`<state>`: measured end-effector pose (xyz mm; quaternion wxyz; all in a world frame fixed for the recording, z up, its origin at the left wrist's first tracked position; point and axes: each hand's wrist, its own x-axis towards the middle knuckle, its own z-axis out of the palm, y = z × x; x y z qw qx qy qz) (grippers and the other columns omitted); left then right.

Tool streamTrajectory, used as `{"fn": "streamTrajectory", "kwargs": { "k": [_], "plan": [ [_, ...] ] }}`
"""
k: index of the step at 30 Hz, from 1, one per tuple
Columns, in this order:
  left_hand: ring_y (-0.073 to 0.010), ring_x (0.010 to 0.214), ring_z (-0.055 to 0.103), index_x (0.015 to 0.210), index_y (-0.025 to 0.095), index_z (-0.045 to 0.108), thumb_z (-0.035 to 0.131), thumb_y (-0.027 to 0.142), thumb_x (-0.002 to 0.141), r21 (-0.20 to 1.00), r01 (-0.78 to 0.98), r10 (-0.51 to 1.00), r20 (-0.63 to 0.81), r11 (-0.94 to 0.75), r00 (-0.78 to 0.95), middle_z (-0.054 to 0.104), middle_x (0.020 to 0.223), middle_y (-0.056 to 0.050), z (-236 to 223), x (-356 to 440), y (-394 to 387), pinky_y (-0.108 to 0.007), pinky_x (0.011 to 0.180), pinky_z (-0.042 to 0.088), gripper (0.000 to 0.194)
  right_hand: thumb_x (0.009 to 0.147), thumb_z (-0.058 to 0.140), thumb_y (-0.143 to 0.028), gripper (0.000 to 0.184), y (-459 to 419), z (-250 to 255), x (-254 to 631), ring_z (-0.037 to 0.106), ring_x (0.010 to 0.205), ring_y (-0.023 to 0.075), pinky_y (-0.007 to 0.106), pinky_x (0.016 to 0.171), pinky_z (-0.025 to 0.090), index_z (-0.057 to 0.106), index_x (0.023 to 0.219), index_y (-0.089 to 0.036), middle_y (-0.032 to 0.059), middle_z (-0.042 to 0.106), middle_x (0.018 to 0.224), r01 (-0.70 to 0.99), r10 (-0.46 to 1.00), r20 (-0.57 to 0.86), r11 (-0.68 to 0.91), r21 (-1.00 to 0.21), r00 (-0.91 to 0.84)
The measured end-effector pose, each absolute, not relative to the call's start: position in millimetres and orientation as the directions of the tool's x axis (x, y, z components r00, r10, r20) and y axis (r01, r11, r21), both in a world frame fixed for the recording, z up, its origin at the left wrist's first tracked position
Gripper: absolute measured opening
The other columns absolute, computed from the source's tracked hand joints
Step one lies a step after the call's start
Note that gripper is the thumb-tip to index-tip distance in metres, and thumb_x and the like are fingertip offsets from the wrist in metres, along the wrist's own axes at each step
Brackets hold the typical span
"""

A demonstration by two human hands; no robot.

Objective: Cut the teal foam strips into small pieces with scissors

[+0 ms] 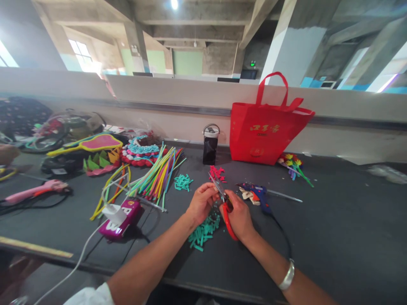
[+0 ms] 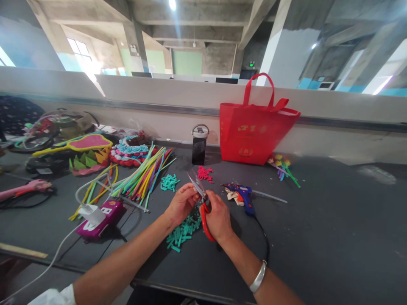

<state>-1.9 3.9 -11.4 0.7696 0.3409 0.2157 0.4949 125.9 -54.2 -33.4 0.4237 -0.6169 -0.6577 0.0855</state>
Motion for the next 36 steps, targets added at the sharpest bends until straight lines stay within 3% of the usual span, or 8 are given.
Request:
{"fn": "streamTrajectory", "kwargs": {
  "k": [9, 14, 25, 29, 32, 36],
  "plan": [
    [-0.0068, 0.055, 0.050, 0.072, 0.015, 0.065, 0.075, 0.018, 0.065, 0.767, -0.591, 0.914, 0.016, 0.249, 0.405, 0.059, 0.060, 0.002, -13.0, -2.2, 3.1, -0.019, 0.058, 0.039, 0.013, 0.077, 0.052, -0.020, 0.039, -55.6, -31.2, 124.1, 0.063, 0.090, 0.0211, 0.031, 0.080, 0.049, 0.054, 0.116, -0.021, 0.0062, 0.065, 0.101, 0.792, 0.879, 0.460, 0.189, -0.580, 0.127],
    [-0.0070, 0.055, 0.050, 0.071, 0.014, 0.065, 0.074, 0.018, 0.064, 0.791, -0.562, 0.913, 0.009, 0.243, 0.407, 0.059, 0.061, 0.001, -14.8, -2.5, 2.9, -0.020, 0.059, 0.038, 0.012, 0.077, 0.050, -0.019, 0.038, -57.2, -29.5, 123.0, 0.063, 0.091, 0.0199, 0.031, 0.081, 0.048, 0.055, 0.115, -0.022, 0.0049, 0.065, 0.100, 0.758, 0.881, 0.453, 0.201, -0.620, 0.137],
    [-0.0074, 0.054, 0.047, 0.068, 0.015, 0.064, 0.076, 0.023, 0.062, 0.815, -0.527, 0.912, -0.003, 0.240, 0.410, 0.055, 0.058, 0.003, -7.5, -0.1, -2.5, -0.021, 0.058, 0.036, 0.016, 0.079, 0.050, -0.020, 0.028, -59.4, -26.2, 119.8, 0.062, 0.069, 0.0156, 0.024, 0.067, 0.045, 0.058, 0.106, -0.021, -0.0002, 0.066, 0.081, 0.679, 0.874, 0.456, 0.233, -0.696, 0.167],
    [-0.0069, 0.052, 0.043, 0.069, 0.015, 0.064, 0.073, 0.024, 0.064, 0.886, -0.442, 0.934, 0.033, 0.137, 0.357, 0.053, 0.056, 0.004, -11.9, -0.7, 0.7, -0.021, 0.055, 0.034, 0.013, 0.082, 0.052, -0.027, 0.028, -58.1, -23.5, 122.1, 0.062, 0.067, 0.0157, 0.025, 0.066, 0.047, 0.057, 0.108, -0.019, 0.0011, 0.067, 0.081, 0.604, 0.858, 0.443, 0.214, -0.768, 0.260],
    [-0.0071, 0.051, 0.042, 0.068, 0.015, 0.063, 0.070, 0.022, 0.065, 0.952, -0.306, 0.949, 0.089, 0.008, 0.301, 0.053, 0.057, 0.004, -18.7, 0.6, 3.4, -0.021, 0.053, 0.032, 0.011, 0.083, 0.056, -0.035, 0.031, -54.9, -23.4, 126.3, 0.062, 0.074, 0.0164, 0.028, 0.072, 0.050, 0.057, 0.109, -0.019, 0.0041, 0.067, 0.091, 0.500, 0.843, 0.438, 0.247, -0.830, 0.311],
    [-0.0086, 0.053, 0.043, 0.067, 0.015, 0.063, 0.069, 0.022, 0.066, 0.982, -0.114, 0.939, 0.180, -0.153, 0.292, 0.055, 0.058, 0.003, -23.5, 2.2, 3.3, -0.021, 0.052, 0.032, 0.008, 0.079, 0.061, -0.035, 0.035, -50.3, -26.6, 130.6, 0.061, 0.071, 0.0154, 0.028, 0.069, 0.051, 0.056, 0.111, -0.019, 0.0024, 0.064, 0.085, 0.357, 0.853, 0.401, 0.279, -0.891, 0.334]
  ]
}}
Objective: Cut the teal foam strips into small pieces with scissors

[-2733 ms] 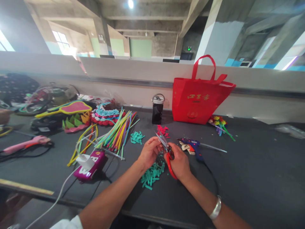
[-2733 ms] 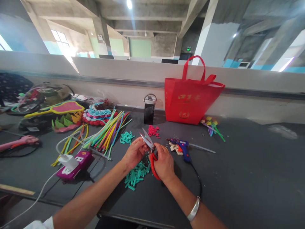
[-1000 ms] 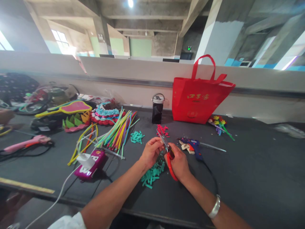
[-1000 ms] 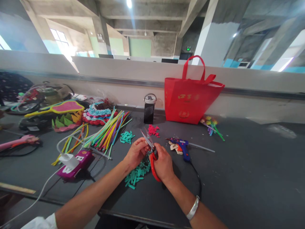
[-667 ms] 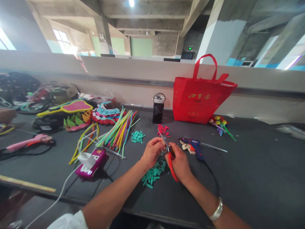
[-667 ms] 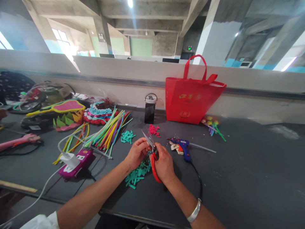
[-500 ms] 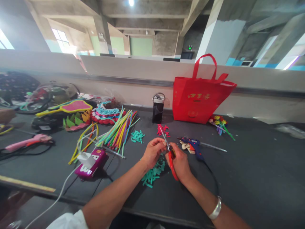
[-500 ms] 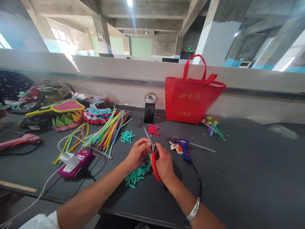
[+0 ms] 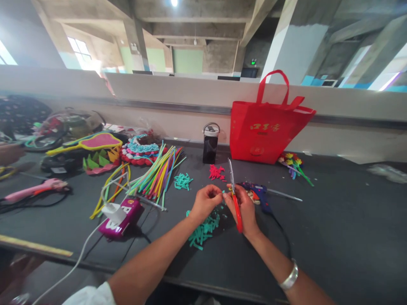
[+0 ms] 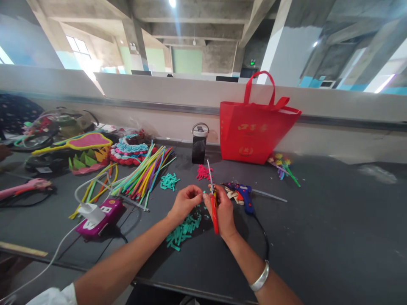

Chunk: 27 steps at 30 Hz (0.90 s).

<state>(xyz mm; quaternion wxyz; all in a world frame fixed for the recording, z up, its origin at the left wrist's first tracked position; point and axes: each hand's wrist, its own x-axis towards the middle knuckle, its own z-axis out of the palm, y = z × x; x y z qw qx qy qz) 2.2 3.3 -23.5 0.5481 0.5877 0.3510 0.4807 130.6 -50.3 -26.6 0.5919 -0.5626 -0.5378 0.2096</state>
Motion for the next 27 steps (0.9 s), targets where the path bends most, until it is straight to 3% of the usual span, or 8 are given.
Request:
{"fn": "streamTrajectory", "kwargs": {
  "k": [7, 12, 16, 27],
  "plan": [
    [-0.0096, 0.054, 0.045, 0.061, 0.016, 0.063, 0.062, 0.016, 0.067, 0.941, 0.080, 0.896, 0.284, -0.329, 0.342, 0.057, 0.057, 0.002, -14.4, 2.3, -4.9, -0.021, 0.055, 0.033, 0.005, 0.078, 0.060, -0.031, 0.036, -46.9, -27.4, 134.2, 0.060, 0.066, 0.0134, 0.026, 0.063, 0.051, 0.057, 0.111, -0.019, 0.0009, 0.064, 0.081, 0.318, 0.865, 0.362, 0.254, -0.913, 0.347],
    [-0.0101, 0.052, 0.047, 0.066, 0.015, 0.065, 0.062, 0.021, 0.066, 0.997, -0.066, 0.911, 0.073, -0.050, 0.407, 0.057, 0.056, 0.001, -15.1, 1.3, 1.3, -0.022, 0.053, 0.034, 0.007, 0.076, 0.059, -0.033, 0.039, -45.6, -25.0, 136.8, 0.055, 0.054, 0.0110, 0.022, 0.049, 0.047, 0.055, 0.112, -0.019, -0.0017, 0.061, 0.075, 0.195, 0.893, 0.289, 0.233, -0.953, 0.345],
    [-0.0094, 0.048, 0.045, 0.066, 0.014, 0.067, 0.062, 0.023, 0.067, 0.965, -0.189, 0.860, -0.065, 0.184, 0.507, 0.054, 0.051, 0.001, -16.2, -2.2, 6.3, -0.022, 0.052, 0.035, 0.010, 0.076, 0.060, -0.035, 0.040, -46.4, -21.1, 136.0, 0.052, 0.052, 0.0096, 0.020, 0.045, 0.045, 0.051, 0.111, -0.020, -0.0031, 0.057, 0.075, 0.088, 0.923, 0.249, 0.233, -0.968, 0.293],
    [-0.0078, 0.051, 0.050, 0.065, 0.013, 0.068, 0.076, 0.022, 0.059, 0.924, -0.199, 0.789, -0.151, 0.327, 0.595, 0.063, 0.063, -0.001, -14.9, -5.6, 4.3, -0.022, 0.055, 0.039, 0.014, 0.079, 0.058, -0.035, 0.038, -47.7, -25.2, 137.0, 0.054, 0.055, 0.0100, 0.022, 0.052, 0.049, 0.051, 0.114, -0.021, -0.0020, 0.059, 0.079, 0.177, 0.908, 0.330, 0.291, -0.940, 0.259]
  ]
}}
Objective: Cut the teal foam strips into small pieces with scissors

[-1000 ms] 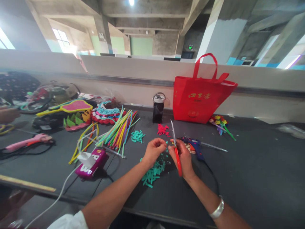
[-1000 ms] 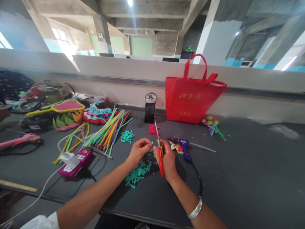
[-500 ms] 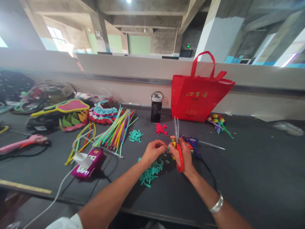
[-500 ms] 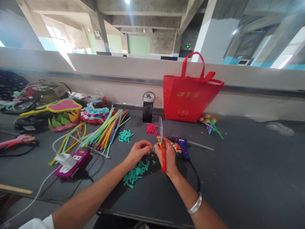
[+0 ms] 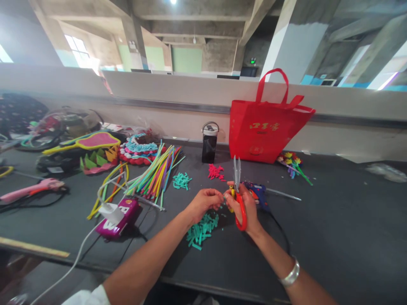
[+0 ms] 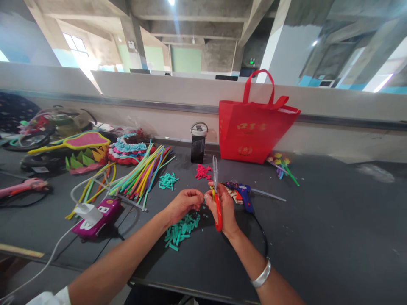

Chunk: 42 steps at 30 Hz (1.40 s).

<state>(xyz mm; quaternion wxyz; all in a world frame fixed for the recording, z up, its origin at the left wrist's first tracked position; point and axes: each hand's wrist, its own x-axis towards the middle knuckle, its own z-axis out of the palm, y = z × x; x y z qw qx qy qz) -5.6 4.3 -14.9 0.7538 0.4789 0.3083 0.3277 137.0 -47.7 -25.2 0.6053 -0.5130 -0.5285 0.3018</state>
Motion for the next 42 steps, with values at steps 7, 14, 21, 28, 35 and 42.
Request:
{"fn": "streamTrajectory", "kwargs": {
  "k": [7, 14, 21, 28, 35, 42],
  "plan": [
    [-0.0068, 0.050, 0.045, 0.069, 0.015, 0.063, 0.073, 0.021, 0.065, 0.795, -0.530, 0.886, -0.021, 0.296, 0.463, 0.051, 0.053, 0.005, -4.8, -6.6, 7.0, -0.022, 0.057, 0.040, 0.012, 0.083, 0.056, -0.034, 0.036, -50.5, -25.2, 136.6, 0.063, 0.079, 0.0175, 0.030, 0.075, 0.051, 0.054, 0.115, -0.020, 0.0049, 0.065, 0.095, 0.609, 0.842, 0.469, 0.231, -0.759, 0.266],
    [-0.0072, 0.054, 0.047, 0.070, 0.015, 0.059, 0.073, 0.025, 0.068, 0.717, -0.656, 0.911, 0.072, 0.235, 0.405, 0.049, 0.057, 0.005, -2.7, -8.8, 9.2, -0.022, 0.059, 0.040, 0.017, 0.080, 0.054, -0.024, 0.036, -51.4, -34.8, 125.5, 0.061, 0.094, 0.0215, 0.037, 0.085, 0.049, 0.055, 0.116, -0.021, 0.0066, 0.064, 0.104, 0.775, 0.847, 0.519, 0.248, -0.582, 0.118],
    [-0.0074, 0.055, 0.048, 0.071, 0.015, 0.059, 0.073, 0.025, 0.069, 0.715, -0.653, 0.910, 0.057, 0.250, 0.411, 0.053, 0.059, 0.003, -7.1, -4.0, 4.6, -0.021, 0.059, 0.039, 0.018, 0.078, 0.054, -0.022, 0.039, -52.5, -35.7, 123.0, 0.060, 0.096, 0.0233, 0.038, 0.086, 0.049, 0.054, 0.117, -0.019, 0.0085, 0.063, 0.104, 0.796, 0.839, 0.532, 0.243, -0.554, 0.114],
    [-0.0077, 0.056, 0.048, 0.075, 0.015, 0.059, 0.074, 0.025, 0.069, 0.687, -0.673, 0.902, 0.059, 0.275, 0.428, 0.052, 0.059, 0.004, -10.0, -2.6, 3.5, -0.022, 0.060, 0.039, 0.019, 0.081, 0.052, -0.023, 0.036, -55.5, -32.6, 120.9, 0.063, 0.092, 0.0223, 0.035, 0.083, 0.050, 0.054, 0.117, -0.021, 0.0068, 0.065, 0.102, 0.783, 0.867, 0.481, 0.206, -0.588, 0.133],
    [-0.0075, 0.055, 0.048, 0.074, 0.014, 0.061, 0.073, 0.023, 0.070, 0.687, -0.675, 0.902, 0.066, 0.269, 0.427, 0.053, 0.058, 0.003, -10.1, -2.3, 3.8, -0.021, 0.059, 0.038, 0.016, 0.080, 0.051, -0.022, 0.034, -55.6, -32.2, 121.8, 0.065, 0.086, 0.0205, 0.031, 0.078, 0.051, 0.057, 0.113, -0.020, 0.0065, 0.067, 0.100, 0.780, 0.856, 0.501, 0.224, -0.584, 0.129],
    [-0.0078, 0.055, 0.048, 0.076, 0.014, 0.062, 0.071, 0.021, 0.071, 0.689, -0.674, 0.907, 0.059, 0.265, 0.416, 0.054, 0.057, 0.003, -7.7, -2.2, 2.4, -0.022, 0.060, 0.038, 0.012, 0.081, 0.049, -0.022, 0.033, -56.3, -34.4, 121.3, 0.066, 0.082, 0.0190, 0.028, 0.075, 0.050, 0.058, 0.112, -0.020, 0.0053, 0.069, 0.095, 0.767, 0.842, 0.524, 0.249, -0.591, 0.131]
  ]
}}
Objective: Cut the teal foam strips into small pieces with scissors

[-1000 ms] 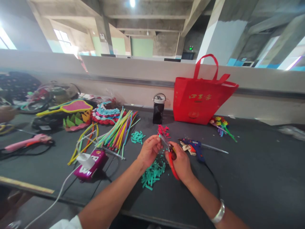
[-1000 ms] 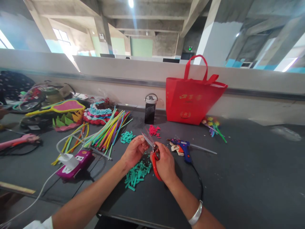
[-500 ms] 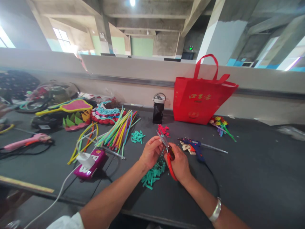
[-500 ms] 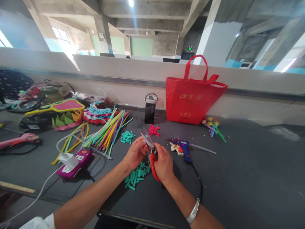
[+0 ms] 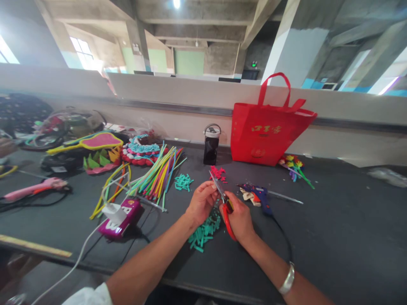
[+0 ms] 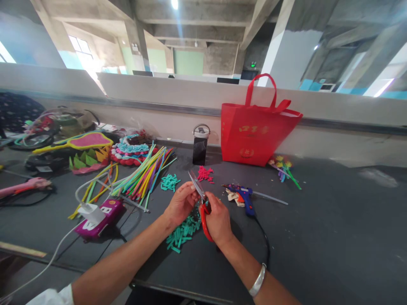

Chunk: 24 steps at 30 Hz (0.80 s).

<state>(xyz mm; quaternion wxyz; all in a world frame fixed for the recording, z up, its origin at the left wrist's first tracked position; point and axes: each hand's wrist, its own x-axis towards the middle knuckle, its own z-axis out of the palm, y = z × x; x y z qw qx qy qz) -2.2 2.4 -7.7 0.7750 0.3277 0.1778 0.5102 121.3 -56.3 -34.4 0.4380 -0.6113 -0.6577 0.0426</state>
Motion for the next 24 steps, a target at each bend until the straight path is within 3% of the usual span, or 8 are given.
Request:
{"fn": "streamTrajectory", "kwargs": {
  "k": [7, 11, 17, 24],
  "plan": [
    [-0.0091, 0.054, 0.047, 0.071, 0.015, 0.061, 0.069, 0.024, 0.071, 0.726, -0.653, 0.912, 0.087, 0.217, 0.400, 0.050, 0.055, 0.004, -7.9, -3.1, 4.4, -0.023, 0.059, 0.037, 0.012, 0.082, 0.050, -0.026, 0.026, -56.4, -30.6, 120.4, 0.063, 0.063, 0.0146, 0.023, 0.063, 0.048, 0.061, 0.105, -0.020, 0.0005, 0.067, 0.078, 0.729, 0.835, 0.518, 0.237, -0.643, 0.185],
    [-0.0079, 0.053, 0.043, 0.070, 0.016, 0.061, 0.070, 0.024, 0.069, 0.811, -0.569, 0.946, 0.066, 0.134, 0.317, 0.049, 0.054, 0.005, -9.5, -4.0, 5.9, -0.023, 0.059, 0.036, 0.012, 0.085, 0.053, -0.034, 0.026, -54.6, -26.5, 124.5, 0.061, 0.060, 0.0146, 0.023, 0.061, 0.047, 0.061, 0.104, -0.018, 0.0006, 0.066, 0.073, 0.705, 0.824, 0.506, 0.201, -0.680, 0.253],
    [-0.0080, 0.054, 0.043, 0.069, 0.015, 0.063, 0.069, 0.025, 0.066, 0.977, -0.179, 0.964, 0.153, -0.115, 0.217, 0.054, 0.059, 0.003, -17.6, -0.6, 4.6, -0.021, 0.054, 0.032, 0.011, 0.084, 0.057, -0.040, 0.033, -53.7, -23.8, 130.0, 0.065, 0.075, 0.0172, 0.028, 0.072, 0.050, 0.059, 0.108, -0.018, 0.0052, 0.069, 0.089, 0.627, 0.786, 0.527, 0.240, -0.741, 0.323],
    [-0.0092, 0.054, 0.046, 0.067, 0.016, 0.061, 0.059, 0.023, 0.073, 0.890, 0.196, 0.888, 0.342, -0.411, 0.307, 0.055, 0.058, 0.003, -13.2, 1.5, -5.5, -0.021, 0.054, 0.034, 0.010, 0.080, 0.061, -0.040, 0.038, -49.9, -27.7, 133.1, 0.062, 0.069, 0.0163, 0.028, 0.066, 0.051, 0.058, 0.111, -0.018, 0.0031, 0.066, 0.080, 0.507, 0.817, 0.457, 0.244, -0.827, 0.352]
  ]
}}
